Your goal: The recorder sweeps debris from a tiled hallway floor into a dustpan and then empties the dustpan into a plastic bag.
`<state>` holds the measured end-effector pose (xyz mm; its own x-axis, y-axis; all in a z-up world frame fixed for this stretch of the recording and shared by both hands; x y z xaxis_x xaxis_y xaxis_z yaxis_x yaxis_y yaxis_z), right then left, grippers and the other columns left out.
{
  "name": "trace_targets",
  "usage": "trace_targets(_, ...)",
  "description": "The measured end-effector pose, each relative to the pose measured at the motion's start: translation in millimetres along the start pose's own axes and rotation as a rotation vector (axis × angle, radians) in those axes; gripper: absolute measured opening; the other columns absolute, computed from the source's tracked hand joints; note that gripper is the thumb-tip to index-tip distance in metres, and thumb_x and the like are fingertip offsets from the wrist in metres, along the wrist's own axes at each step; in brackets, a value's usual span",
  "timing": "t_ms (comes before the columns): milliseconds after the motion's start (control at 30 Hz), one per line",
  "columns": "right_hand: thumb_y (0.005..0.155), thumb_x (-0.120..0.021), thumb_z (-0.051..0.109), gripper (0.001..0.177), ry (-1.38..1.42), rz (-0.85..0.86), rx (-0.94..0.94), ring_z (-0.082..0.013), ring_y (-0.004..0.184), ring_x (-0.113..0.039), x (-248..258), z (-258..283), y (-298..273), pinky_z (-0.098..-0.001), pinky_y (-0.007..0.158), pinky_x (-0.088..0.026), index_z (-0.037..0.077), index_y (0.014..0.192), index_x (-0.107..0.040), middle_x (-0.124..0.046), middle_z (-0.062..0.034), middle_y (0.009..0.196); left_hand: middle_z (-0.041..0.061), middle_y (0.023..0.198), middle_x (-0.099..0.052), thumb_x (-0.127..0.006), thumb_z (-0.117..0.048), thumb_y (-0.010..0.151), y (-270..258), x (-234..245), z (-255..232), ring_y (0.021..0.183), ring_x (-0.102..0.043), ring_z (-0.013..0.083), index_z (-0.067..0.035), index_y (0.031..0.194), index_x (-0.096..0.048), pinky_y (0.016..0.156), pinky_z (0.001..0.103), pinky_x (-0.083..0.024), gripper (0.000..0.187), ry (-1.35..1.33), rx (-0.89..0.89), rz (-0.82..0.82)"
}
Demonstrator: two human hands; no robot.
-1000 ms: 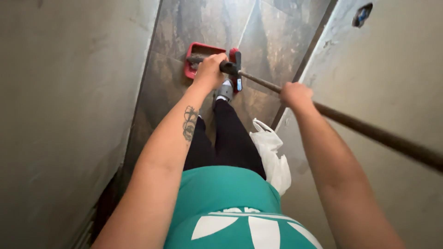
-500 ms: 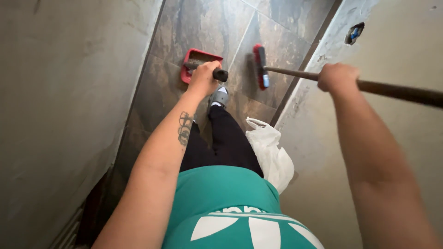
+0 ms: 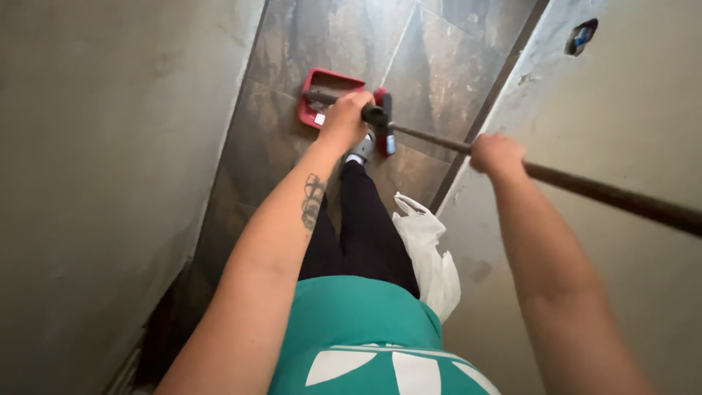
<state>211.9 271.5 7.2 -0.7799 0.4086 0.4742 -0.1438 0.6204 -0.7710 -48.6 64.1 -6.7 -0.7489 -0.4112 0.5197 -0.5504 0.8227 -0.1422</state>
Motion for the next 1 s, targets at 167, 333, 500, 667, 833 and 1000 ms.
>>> trace_targets(167, 0.095, -0.063, 0.020, 0.037, 0.109, 0.084, -0.020, -0.0359, 0.123, -0.065, -18.9, 9.6, -17.5, -0.0484, 0.096, -0.054, 0.014, 0.131, -0.069, -0.069, -0.0166, 0.132, 0.011, 0.101, -0.071, -0.066, 0.000, 0.079, -4.1, 8.0, -5.6, 0.096, -0.067, 0.0406, -0.016, 0.099, -0.065, 0.078, 0.053, -0.053, 0.025, 0.005, -0.010, 0.041)
trace_targets(333, 0.097, -0.060, 0.020, 0.037, 0.166, 0.095, -0.082, -0.0337, 0.124, -0.064, -14.8, 8.6, -36.7, -0.0481, 0.097, -0.053, 0.017, 0.133, -0.068, -0.068, -0.0150, 0.132, 0.009, 0.100, -0.072, -0.068, -0.005, 0.080, -6.5, 2.7, -5.0, 0.093, -0.068, 0.0397, -0.017, 0.096, -0.065, 0.075, 0.053, -0.052, 0.020, 0.033, 0.042, 0.074)
trace_targets(500, 0.097, -0.062, 0.019, 0.038, 0.100, 0.077, -0.099, -0.0349, 0.125, -0.063, -21.0, 16.5, -21.9, -0.0496, 0.097, -0.052, 0.014, 0.133, -0.067, -0.067, -0.0154, 0.135, 0.011, 0.101, -0.072, -0.065, 0.001, 0.079, -5.7, 0.3, 0.1, 0.097, -0.068, 0.0394, -0.014, 0.097, -0.063, 0.076, 0.051, -0.052, 0.024, -0.013, -0.014, 0.025)
trace_targets(667, 0.096, -0.062, 0.016, 0.035, 0.081, 0.023, -0.064, -0.0378, 0.124, -0.065, -34.0, 29.2, -1.5, -0.0504, 0.096, -0.054, 0.011, 0.129, -0.072, -0.068, -0.0185, 0.134, 0.014, 0.101, -0.071, -0.062, 0.008, 0.078, 1.8, -1.7, 3.4, 0.097, -0.067, 0.0415, -0.013, 0.099, -0.063, 0.076, 0.051, -0.052, 0.030, -0.048, -0.033, 0.014)
trace_targets(833, 0.093, -0.065, 0.022, 0.038, 0.187, 0.072, -0.078, -0.0357, 0.124, -0.063, -4.1, 33.0, -24.0, -0.0509, 0.098, -0.052, 0.014, 0.129, -0.070, -0.066, -0.0168, 0.134, 0.015, 0.099, -0.070, -0.062, 0.008, 0.078, 1.7, -7.0, -3.0, 0.097, -0.067, 0.0423, -0.013, 0.100, -0.063, 0.078, 0.051, -0.053, 0.030, -0.072, -0.082, -0.003)
trace_targets(1000, 0.092, -0.065, 0.025, 0.037, 0.254, 0.179, -0.013, -0.0325, 0.113, -0.070, 17.1, 43.4, -43.9, -0.0462, 0.094, -0.055, 0.016, 0.126, -0.074, -0.074, -0.0146, 0.124, 0.013, 0.103, -0.071, -0.060, 0.006, 0.080, 0.0, 7.4, -4.9, 0.098, -0.068, 0.0416, -0.015, 0.102, -0.063, 0.076, 0.053, -0.052, 0.031, -0.032, -0.025, 0.033)
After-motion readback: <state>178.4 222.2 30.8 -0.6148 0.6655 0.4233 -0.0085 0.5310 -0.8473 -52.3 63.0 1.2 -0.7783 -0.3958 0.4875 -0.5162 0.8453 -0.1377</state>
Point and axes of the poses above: each hand's wrist, its own y-axis towards the middle knuckle, its own x-axis out of the back of the hand, z = x × y, the point moved 9 cm from there along y, towards the middle knuckle
